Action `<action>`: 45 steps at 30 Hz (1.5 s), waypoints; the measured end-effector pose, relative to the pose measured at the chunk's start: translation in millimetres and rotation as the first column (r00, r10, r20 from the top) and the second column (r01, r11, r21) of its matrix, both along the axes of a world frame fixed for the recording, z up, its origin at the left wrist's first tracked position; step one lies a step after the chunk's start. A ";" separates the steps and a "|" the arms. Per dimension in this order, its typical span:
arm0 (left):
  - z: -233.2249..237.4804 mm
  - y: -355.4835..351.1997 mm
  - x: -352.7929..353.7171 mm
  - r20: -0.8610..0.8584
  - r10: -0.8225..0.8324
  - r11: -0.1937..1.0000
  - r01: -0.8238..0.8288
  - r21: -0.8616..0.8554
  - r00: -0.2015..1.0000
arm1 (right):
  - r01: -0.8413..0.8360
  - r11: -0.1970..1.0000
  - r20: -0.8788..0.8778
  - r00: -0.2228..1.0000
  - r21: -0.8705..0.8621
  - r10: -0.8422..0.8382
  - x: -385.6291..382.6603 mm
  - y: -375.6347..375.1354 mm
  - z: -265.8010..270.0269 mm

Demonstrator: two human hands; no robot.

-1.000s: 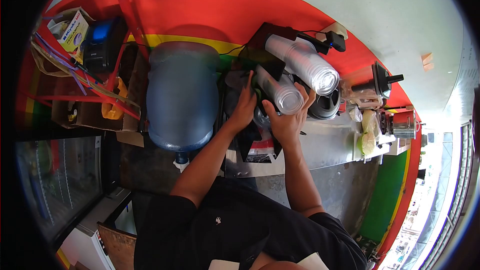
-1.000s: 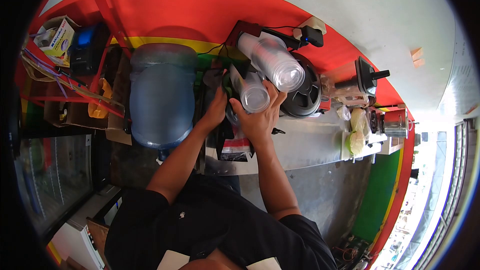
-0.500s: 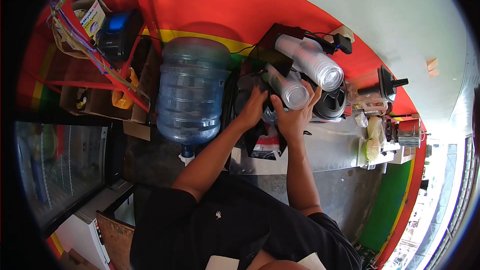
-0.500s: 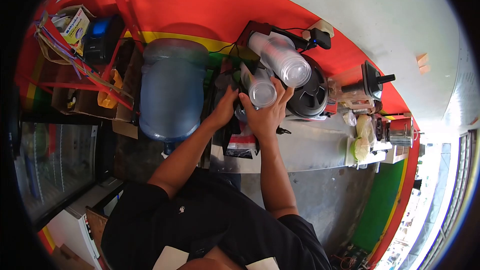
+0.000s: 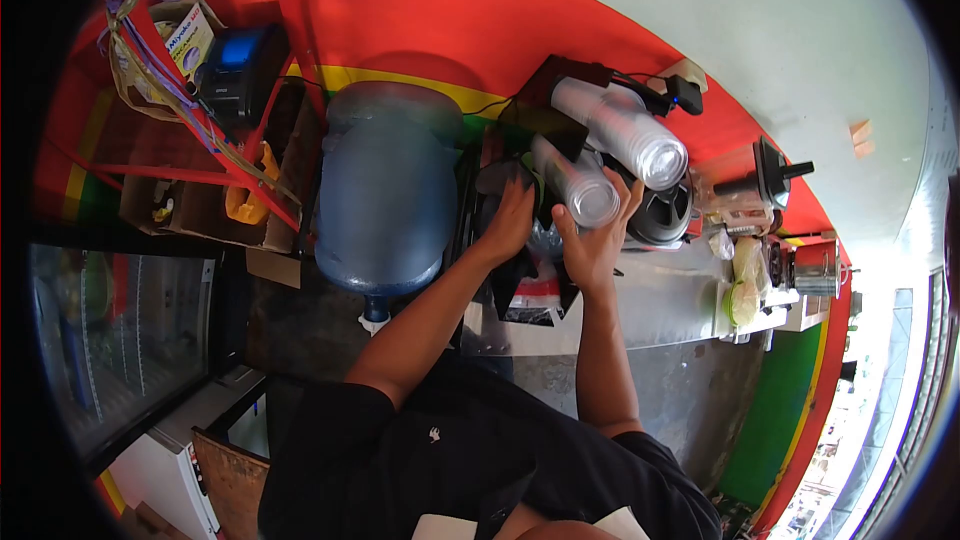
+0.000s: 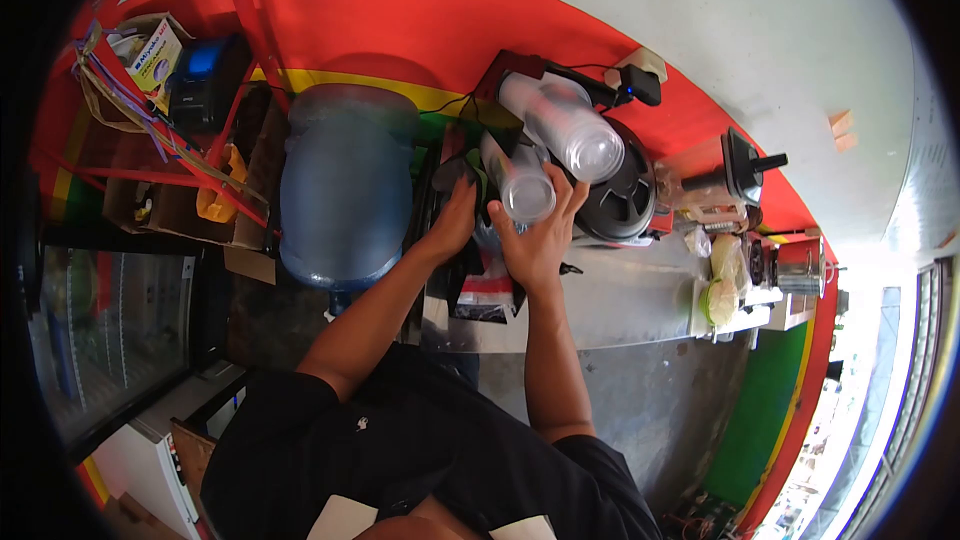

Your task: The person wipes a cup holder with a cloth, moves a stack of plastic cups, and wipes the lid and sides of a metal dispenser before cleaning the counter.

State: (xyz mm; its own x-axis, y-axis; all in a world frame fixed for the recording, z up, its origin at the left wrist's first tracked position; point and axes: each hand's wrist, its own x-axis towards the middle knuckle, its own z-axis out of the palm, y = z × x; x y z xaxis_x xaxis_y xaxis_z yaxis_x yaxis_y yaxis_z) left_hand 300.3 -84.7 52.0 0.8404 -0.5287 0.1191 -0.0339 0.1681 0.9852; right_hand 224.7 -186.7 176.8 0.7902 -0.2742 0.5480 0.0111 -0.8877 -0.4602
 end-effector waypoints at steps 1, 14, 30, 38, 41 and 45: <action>-10.4 -4.3 3.6 0.070 0.028 0.998 -0.032 0.051 0.997 | -0.023 1.000 -0.004 1.000 0.000 0.023 -0.8 0.0 1.1; -84.1 -50.2 101.1 -0.225 0.235 0.970 -0.212 0.123 0.946 | 0.041 0.998 -0.123 0.991 -0.057 -0.048 -2.6 4.2 -1.0; -104.0 -59.6 108.6 -0.398 0.135 0.955 -0.225 -0.191 0.907 | 0.020 0.993 -0.090 0.995 -0.115 -0.030 -3.5 -3.0 -6.6; -123.2 -55.8 37.7 -0.058 0.166 0.960 -0.175 -0.218 0.984 | 0.070 0.996 -0.014 0.997 -0.058 -0.071 1.2 -2.6 -8.1; -96.7 -29.6 19.2 0.049 0.038 0.968 -0.025 -0.248 0.998 | 0.094 0.992 0.004 0.996 -0.084 -0.094 -0.5 -2.0 -11.5; -47.0 -5.8 8.8 0.282 0.059 0.998 -0.053 -0.027 0.958 | 0.089 0.996 -0.012 0.996 0.015 -0.089 -3.6 7.1 1.5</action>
